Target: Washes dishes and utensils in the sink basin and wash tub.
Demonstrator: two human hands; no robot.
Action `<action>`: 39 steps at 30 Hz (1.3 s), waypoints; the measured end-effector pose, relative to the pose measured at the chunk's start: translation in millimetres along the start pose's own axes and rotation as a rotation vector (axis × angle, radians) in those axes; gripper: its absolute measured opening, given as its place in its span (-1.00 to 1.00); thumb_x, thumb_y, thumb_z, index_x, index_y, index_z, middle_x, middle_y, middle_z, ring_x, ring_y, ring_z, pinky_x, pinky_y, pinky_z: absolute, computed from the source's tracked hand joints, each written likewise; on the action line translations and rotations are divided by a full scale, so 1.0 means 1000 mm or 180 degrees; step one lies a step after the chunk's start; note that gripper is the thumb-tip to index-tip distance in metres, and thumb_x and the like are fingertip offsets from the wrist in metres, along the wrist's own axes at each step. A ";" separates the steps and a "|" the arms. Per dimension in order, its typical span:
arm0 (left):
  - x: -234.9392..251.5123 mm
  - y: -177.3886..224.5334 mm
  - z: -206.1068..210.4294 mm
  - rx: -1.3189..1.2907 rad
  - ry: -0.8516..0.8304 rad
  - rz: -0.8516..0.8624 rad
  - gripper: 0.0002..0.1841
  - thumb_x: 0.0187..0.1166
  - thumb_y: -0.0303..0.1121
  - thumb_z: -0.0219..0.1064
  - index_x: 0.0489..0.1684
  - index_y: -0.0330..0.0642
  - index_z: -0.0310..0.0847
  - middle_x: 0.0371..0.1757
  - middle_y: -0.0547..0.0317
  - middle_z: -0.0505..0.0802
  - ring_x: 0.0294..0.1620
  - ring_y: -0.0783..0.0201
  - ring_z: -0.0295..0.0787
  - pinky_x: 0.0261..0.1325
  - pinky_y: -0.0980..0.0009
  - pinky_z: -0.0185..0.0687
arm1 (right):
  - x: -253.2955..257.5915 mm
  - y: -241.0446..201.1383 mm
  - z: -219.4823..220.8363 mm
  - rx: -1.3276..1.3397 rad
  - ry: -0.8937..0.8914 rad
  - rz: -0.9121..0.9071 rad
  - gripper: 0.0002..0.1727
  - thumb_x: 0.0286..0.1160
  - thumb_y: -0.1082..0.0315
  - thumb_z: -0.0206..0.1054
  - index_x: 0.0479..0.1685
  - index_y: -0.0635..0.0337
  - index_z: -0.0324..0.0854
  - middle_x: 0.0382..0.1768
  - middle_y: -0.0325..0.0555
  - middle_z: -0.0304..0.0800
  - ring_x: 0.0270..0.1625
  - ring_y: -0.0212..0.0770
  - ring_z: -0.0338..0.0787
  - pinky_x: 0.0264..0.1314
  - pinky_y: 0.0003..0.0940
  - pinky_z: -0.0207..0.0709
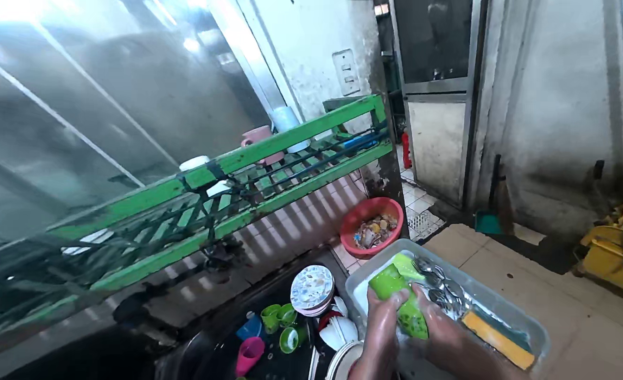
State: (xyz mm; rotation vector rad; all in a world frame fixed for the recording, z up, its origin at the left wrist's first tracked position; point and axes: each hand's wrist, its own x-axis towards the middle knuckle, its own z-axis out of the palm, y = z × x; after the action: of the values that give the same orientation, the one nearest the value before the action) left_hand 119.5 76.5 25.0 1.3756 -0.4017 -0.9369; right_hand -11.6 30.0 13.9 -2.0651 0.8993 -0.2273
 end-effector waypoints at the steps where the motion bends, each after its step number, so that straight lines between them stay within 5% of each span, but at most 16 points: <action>1: 0.004 -0.002 -0.001 -0.0064 0.0098 0.0004 -0.14 0.35 -0.41 0.54 0.69 -0.23 0.10 0.22 -0.23 0.73 0.09 0.01 0.81 0.07 0.08 0.81 | -0.002 0.005 0.003 -0.0331 -0.0018 -0.0049 0.25 0.25 0.18 0.60 0.94 0.07 -0.26 0.54 0.33 0.49 0.50 0.26 0.62 0.54 0.20 0.50; 3: 0.010 -0.001 -0.008 0.0005 0.0238 0.0120 -0.13 0.36 -0.41 0.56 0.70 -0.21 0.09 0.22 -0.24 0.73 0.06 0.00 0.82 0.02 0.07 0.84 | -0.012 0.009 0.004 -0.0677 -0.0240 -0.0059 0.18 0.34 0.14 0.57 0.95 0.04 -0.21 0.51 0.38 0.51 0.46 0.31 0.65 0.48 0.24 0.54; 7: 0.010 0.021 -0.024 0.1497 0.0191 0.0589 0.05 0.19 -0.27 0.66 0.78 -0.24 0.07 0.38 -0.25 0.66 0.28 0.02 0.73 0.29 0.07 0.72 | -0.006 0.002 -0.018 -0.0154 -0.0608 0.0083 -0.01 0.68 -0.16 0.23 0.88 0.32 -0.10 0.80 0.35 0.06 0.82 0.18 0.22 0.84 0.04 0.11; 9: 0.006 0.032 -0.025 0.2834 0.0021 0.0868 0.09 0.17 -0.14 0.66 0.83 -0.16 0.10 0.53 -0.20 0.61 0.51 -0.02 0.60 0.54 0.02 0.54 | 0.011 -0.001 -0.028 0.0253 -0.0116 -0.0190 -0.07 0.71 -0.19 0.06 0.88 0.30 -0.06 0.81 0.29 0.09 0.82 0.13 0.22 0.85 0.05 0.10; 11: -0.005 0.036 -0.019 0.4047 -0.0169 0.1251 0.03 0.24 -0.01 0.58 0.84 -0.10 0.15 0.57 -0.13 0.62 0.56 -0.09 0.57 0.57 -0.10 0.48 | 0.028 -0.017 -0.042 0.0534 0.0145 -0.0340 -0.13 0.71 -0.22 -0.03 0.90 0.13 -0.01 0.80 0.17 0.18 0.79 0.06 0.28 0.81 0.07 0.15; 13: -0.015 0.030 -0.017 0.4402 -0.0289 0.1522 -0.03 0.29 0.07 0.49 0.79 -0.18 0.25 0.57 -0.10 0.64 0.56 -0.07 0.57 0.58 -0.10 0.43 | 0.043 -0.035 -0.047 0.0365 0.0081 -0.0519 -0.18 0.70 -0.28 -0.03 0.86 -0.03 0.15 0.73 0.10 0.32 0.74 0.02 0.37 0.76 0.09 0.23; 15: -0.018 0.022 -0.021 0.3848 -0.0229 0.1483 0.00 0.23 0.10 0.51 0.73 -0.28 0.30 0.51 -0.08 0.69 0.49 0.07 0.66 0.53 0.05 0.54 | 0.058 -0.049 -0.047 0.0041 -0.0110 -0.0631 -0.33 0.71 -0.23 0.06 0.67 -0.08 0.48 0.55 0.02 0.59 0.62 0.00 0.53 0.70 0.10 0.31; 17: -0.017 0.018 -0.030 0.2582 -0.0370 0.0916 0.08 0.16 0.00 0.59 0.79 -0.28 0.14 0.37 -0.08 0.75 0.29 0.15 0.76 0.37 0.11 0.70 | 0.070 -0.056 -0.049 0.0101 -0.0314 -0.0613 -0.51 0.75 -0.07 0.13 0.44 -0.08 0.71 0.40 -0.07 0.74 0.49 -0.10 0.66 0.62 0.01 0.41; 20: -0.021 0.014 -0.043 0.0866 -0.0722 -0.0006 -0.01 0.24 -0.03 0.52 0.74 -0.29 0.15 0.15 -0.12 0.81 0.03 0.13 0.85 0.12 0.12 0.81 | 0.087 -0.050 -0.047 0.0834 -0.0442 -0.0628 -0.62 0.74 0.17 0.17 0.21 0.19 0.79 0.22 0.02 0.81 0.32 -0.13 0.73 0.50 -0.07 0.50; 26: -0.034 0.014 -0.054 -0.0568 -0.0698 -0.1025 -0.50 0.82 -0.02 0.04 0.44 -0.25 0.43 -0.06 -0.18 0.83 -0.15 -0.02 0.85 -0.13 0.07 0.82 | 0.115 -0.034 -0.039 0.0539 -0.0173 0.0037 -0.51 0.88 0.11 0.03 0.52 0.25 0.52 0.53 0.27 0.53 0.59 0.18 0.51 0.67 0.17 0.27; 29: -0.028 0.012 -0.053 -0.0623 -0.0521 -0.1089 -0.46 0.86 0.04 -0.02 0.42 -0.30 0.46 -0.02 -0.24 0.82 -0.13 -0.09 0.86 -0.16 0.01 0.84 | 0.096 -0.024 -0.050 0.0145 -0.0291 -0.0083 -0.38 0.85 0.00 0.06 0.78 0.07 0.28 0.70 0.19 0.36 0.71 0.17 0.40 0.74 0.21 0.20; 32: -0.024 0.011 -0.054 -0.0578 -0.0548 -0.1026 -0.44 0.87 0.03 -0.07 0.46 -0.31 0.41 0.01 -0.26 0.81 -0.12 -0.11 0.86 -0.20 0.02 0.85 | 0.048 -0.005 -0.080 -0.0717 -0.0264 -0.0139 -0.29 0.73 0.03 0.26 0.82 0.04 0.22 0.66 0.12 0.45 0.64 0.13 0.51 0.69 0.19 0.30; 35: -0.016 0.016 -0.048 -0.0548 -0.0406 -0.1081 -0.48 0.89 0.00 -0.08 0.47 -0.27 0.39 -0.03 -0.26 0.80 -0.18 -0.10 0.86 -0.26 0.04 0.84 | -0.002 0.020 -0.103 -0.1279 -0.0680 0.0447 -0.18 0.67 -0.06 0.31 0.87 0.01 0.13 0.53 0.22 0.56 0.51 0.22 0.61 0.57 0.27 0.39; 39: -0.001 0.012 -0.031 -0.0536 -0.0219 -0.1093 -0.51 0.87 -0.05 0.01 0.62 -0.13 0.30 0.03 -0.23 0.78 -0.11 -0.08 0.83 -0.15 0.02 0.81 | -0.031 0.047 -0.090 -0.1528 -0.1174 0.1184 0.08 0.43 -0.16 0.50 0.85 0.21 0.04 0.57 0.36 0.46 0.55 0.33 0.54 0.56 0.35 0.37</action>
State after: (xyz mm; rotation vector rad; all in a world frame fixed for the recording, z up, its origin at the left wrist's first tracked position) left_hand 146.0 96.0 30.7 1.2813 -0.1340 -1.2728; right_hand -99.6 -24.0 39.3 -2.2054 1.1552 0.6036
